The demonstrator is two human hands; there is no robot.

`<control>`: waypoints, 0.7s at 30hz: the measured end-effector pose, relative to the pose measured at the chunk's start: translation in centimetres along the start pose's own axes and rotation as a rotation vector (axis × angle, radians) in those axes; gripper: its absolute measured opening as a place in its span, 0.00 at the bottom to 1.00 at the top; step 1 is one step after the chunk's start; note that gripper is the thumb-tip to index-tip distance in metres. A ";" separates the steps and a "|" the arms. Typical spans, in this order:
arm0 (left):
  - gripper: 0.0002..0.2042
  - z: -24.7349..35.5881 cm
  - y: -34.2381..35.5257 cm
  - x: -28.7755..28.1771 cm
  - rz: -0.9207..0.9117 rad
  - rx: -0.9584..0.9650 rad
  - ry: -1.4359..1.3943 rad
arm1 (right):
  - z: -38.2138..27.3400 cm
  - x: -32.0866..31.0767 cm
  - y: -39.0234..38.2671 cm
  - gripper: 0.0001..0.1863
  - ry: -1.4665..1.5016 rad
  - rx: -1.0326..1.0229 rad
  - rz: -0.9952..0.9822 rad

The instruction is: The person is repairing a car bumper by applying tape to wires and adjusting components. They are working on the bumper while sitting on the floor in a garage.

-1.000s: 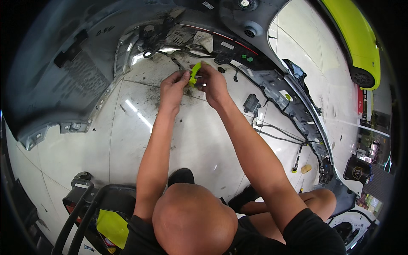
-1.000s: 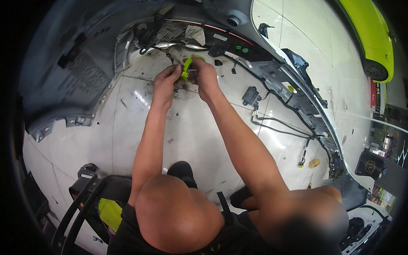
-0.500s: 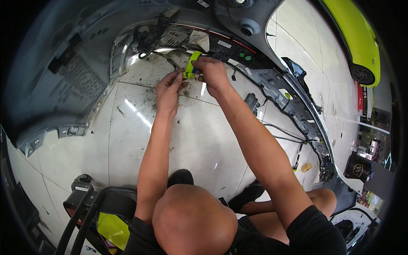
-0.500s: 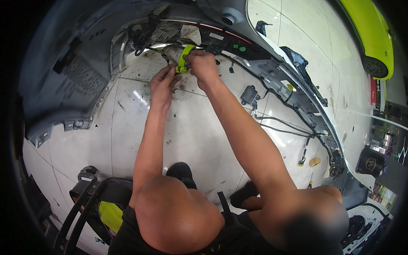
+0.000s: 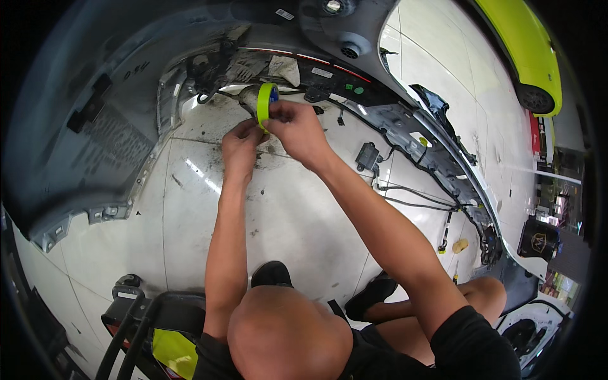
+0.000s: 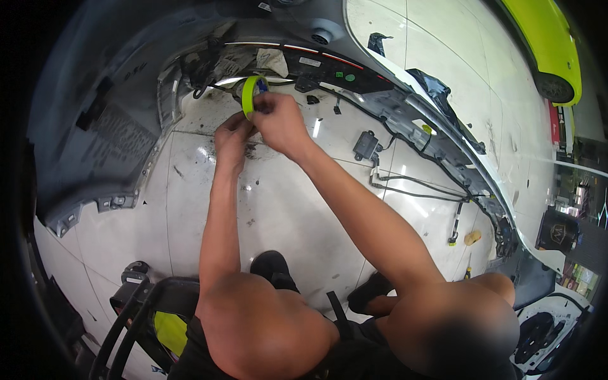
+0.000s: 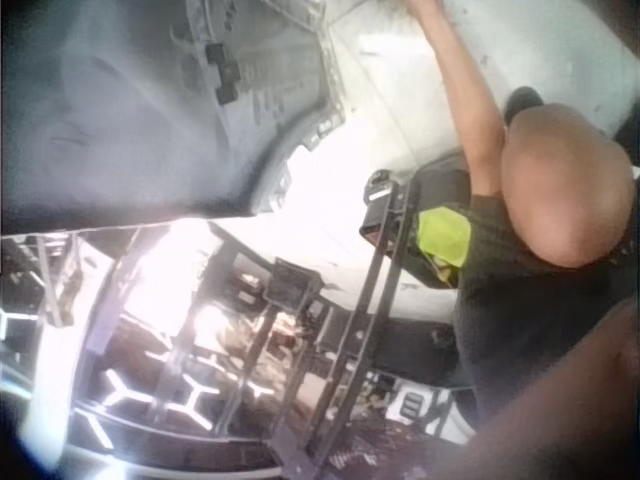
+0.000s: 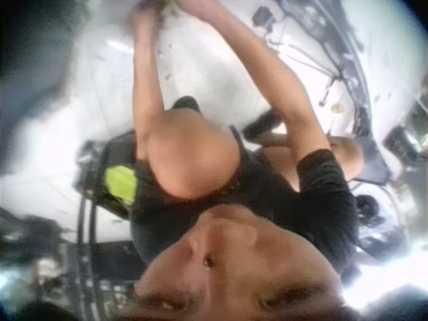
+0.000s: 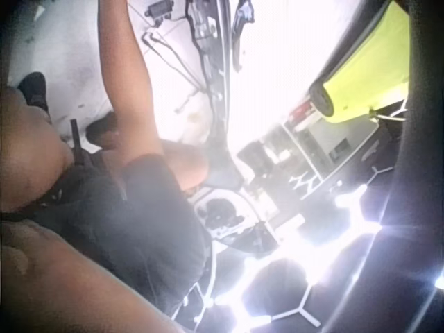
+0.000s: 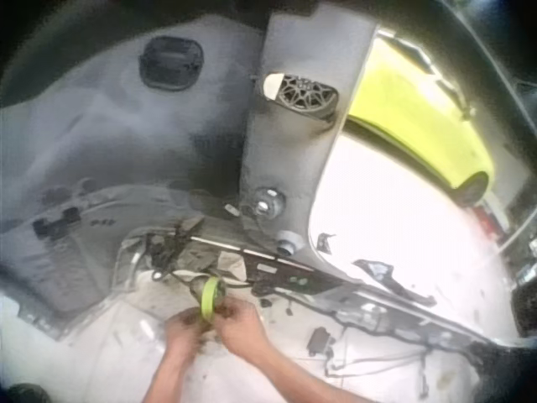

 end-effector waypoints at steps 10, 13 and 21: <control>0.15 -0.5 -1.4 0.1 -0.193 -0.051 -0.138 | -0.8 0.1 1.0 0.13 0.112 0.113 0.056; 0.15 0.2 -1.3 0.0 -0.215 -0.032 -0.158 | -1.6 0.4 2.3 0.13 0.096 0.133 0.020; 0.14 0.8 -1.7 -0.5 -0.195 -0.070 -0.186 | -1.3 0.6 2.4 0.14 0.017 0.140 -0.050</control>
Point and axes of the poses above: each hand's wrist, its own y-axis towards the middle knuckle, its own x-axis out of the palm, z = x × y, the point moved 5 cm from there along y, towards the middle knuckle, and after that the axes turned 3 degrees about -z, right-handed, at the moved point
